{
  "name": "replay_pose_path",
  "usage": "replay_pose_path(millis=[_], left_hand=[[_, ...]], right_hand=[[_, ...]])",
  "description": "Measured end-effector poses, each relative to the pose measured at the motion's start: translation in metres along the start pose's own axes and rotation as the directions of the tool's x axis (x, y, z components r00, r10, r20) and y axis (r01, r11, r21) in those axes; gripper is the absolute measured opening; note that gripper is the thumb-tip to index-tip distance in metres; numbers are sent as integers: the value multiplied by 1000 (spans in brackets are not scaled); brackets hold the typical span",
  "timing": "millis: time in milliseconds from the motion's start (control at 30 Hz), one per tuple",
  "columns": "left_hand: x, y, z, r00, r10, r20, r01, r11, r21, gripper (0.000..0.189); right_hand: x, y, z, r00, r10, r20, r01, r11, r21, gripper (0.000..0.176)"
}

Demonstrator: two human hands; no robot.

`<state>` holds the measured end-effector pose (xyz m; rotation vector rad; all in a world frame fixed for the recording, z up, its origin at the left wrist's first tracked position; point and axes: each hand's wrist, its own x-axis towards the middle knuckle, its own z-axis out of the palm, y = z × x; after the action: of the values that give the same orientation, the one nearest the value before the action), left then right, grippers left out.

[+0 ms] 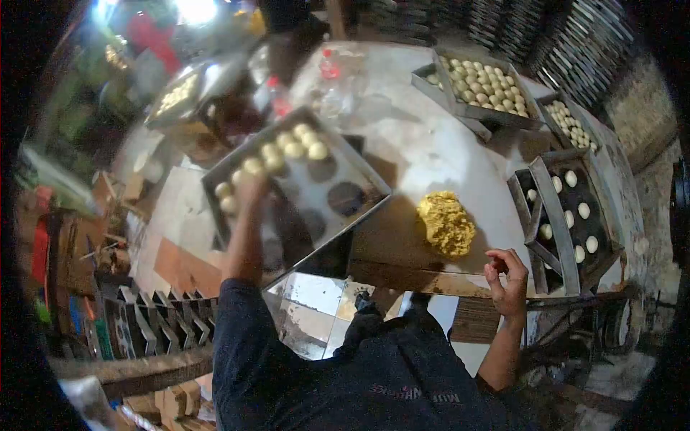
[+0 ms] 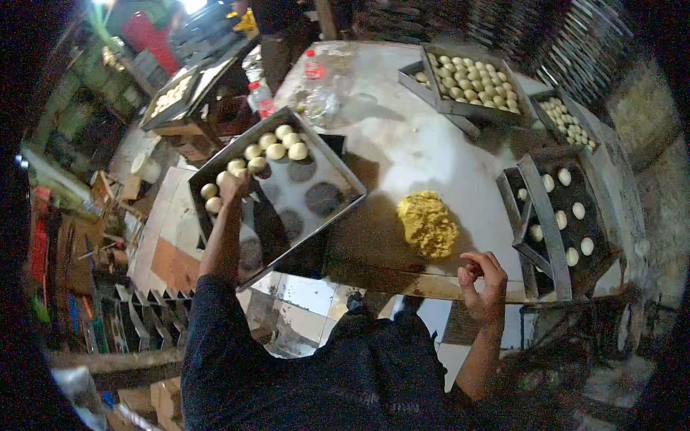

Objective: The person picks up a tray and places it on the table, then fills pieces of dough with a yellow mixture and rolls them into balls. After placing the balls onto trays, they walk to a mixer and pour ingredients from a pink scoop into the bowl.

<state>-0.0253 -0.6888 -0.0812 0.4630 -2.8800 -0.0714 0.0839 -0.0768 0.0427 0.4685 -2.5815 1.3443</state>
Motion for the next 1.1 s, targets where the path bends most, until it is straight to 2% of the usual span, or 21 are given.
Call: replay_pose_path(millis=[33, 100, 133, 167, 200, 233, 267, 300, 367, 400, 433, 500, 567, 600, 700, 767, 833, 900, 967, 1000, 1100], left_hand=[[4, 13, -6, 994, 100, 35, -106, 969, 222, 42], [18, 35, -13, 989, -132, -67, 121, 980, -157, 30], [-4, 82, -49, 923, 100, -371, -166, 974, -151, 30], [-3, 98, -42, 887, 112, -448, -250, 932, -262, 33], [-20, 145, -81, 964, 51, -262, -198, 795, -573, 34], [-37, 187, -101, 931, 108, -349, -320, 700, -638, 46], [-59, 231, -131, 990, 54, -132, -136, 636, -760, 61], [-72, 253, -121, 955, 155, -252, -293, 613, -734, 75], [-93, 320, -146, 962, 229, -148, -263, 634, -727, 94], [-101, 345, -155, 962, 222, 160, -6, 603, -798, 102], [-102, 365, -146, 938, 326, 118, -111, 605, -788, 108], [-101, 384, -144, 853, 513, 99, -266, 589, -763, 110], [-105, 394, -151, 944, 329, 18, -144, 461, -876, 108], [-103, 393, -149, 966, 223, 131, 27, 417, -909, 104], [-120, 382, -132, 936, 134, 327, 326, 26, -945, 64], [-129, 395, -144, 982, 35, 185, 185, -9, -983, 43], [-145, 397, -155, 995, -101, -8, 19, 265, -964, 38], [-174, 391, -140, 951, 42, -306, -291, 447, -845, 34], [-194, 386, -141, 869, 59, -491, -435, 565, -701, 50], [-207, 390, -151, 935, -70, -349, -334, 166, -928, 72], [-235, 359, -155, 984, 36, -177, -179, 58, -982, 74]], right_hand=[[3, 8, -1, 1000, 18, -4, -18, 1000, -17, 23], [10, 26, -3, 999, 47, 0, -47, 999, 2, 24], [17, 24, -3, 998, 64, -9, -64, 998, 20, 24], [24, 29, 3, 997, 80, -14, -80, 996, 34, 24], [33, 38, 12, 991, 130, -18, -127, 986, 110, 25], [43, 47, 21, 985, 171, -16, -165, 969, 184, 27], [53, 55, 38, 988, 149, 42, -154, 941, 302, 34], [68, 60, 54, 993, 53, 108, -93, 909, 407, 36], [90, 48, 77, 990, 1, 138, -81, 812, 577, 42], [100, 48, 81, 985, 38, 167, -122, 840, 528, 39], [110, 50, 84, 978, 81, 193, -165, 863, 477, 36], [143, 31, 57, 955, 22, 297, -210, 759, 616, 34], [161, 39, 47, 980, -77, 183, -67, 739, 670, 36], [167, 42, 49, 962, -258, 89, 151, 776, 612, 38], [163, 45, 62, 744, -652, 144, 495, 683, 536, 47], [150, 31, 58, 811, -573, 116, 426, 716, 552, 47], [144, 11, 42, 899, -438, 23, 342, 731, 590, 46], [125, -5, 47, 901, -431, 40, 298, 685, 665, 30], [96, -22, 61, 900, -380, -212, 429, 697, 574, 19], [81, -34, 68, 934, -281, -222, 358, 717, 598, 14], [48, -50, 102, 916, -385, -116, 381, 741, 554, 14]])
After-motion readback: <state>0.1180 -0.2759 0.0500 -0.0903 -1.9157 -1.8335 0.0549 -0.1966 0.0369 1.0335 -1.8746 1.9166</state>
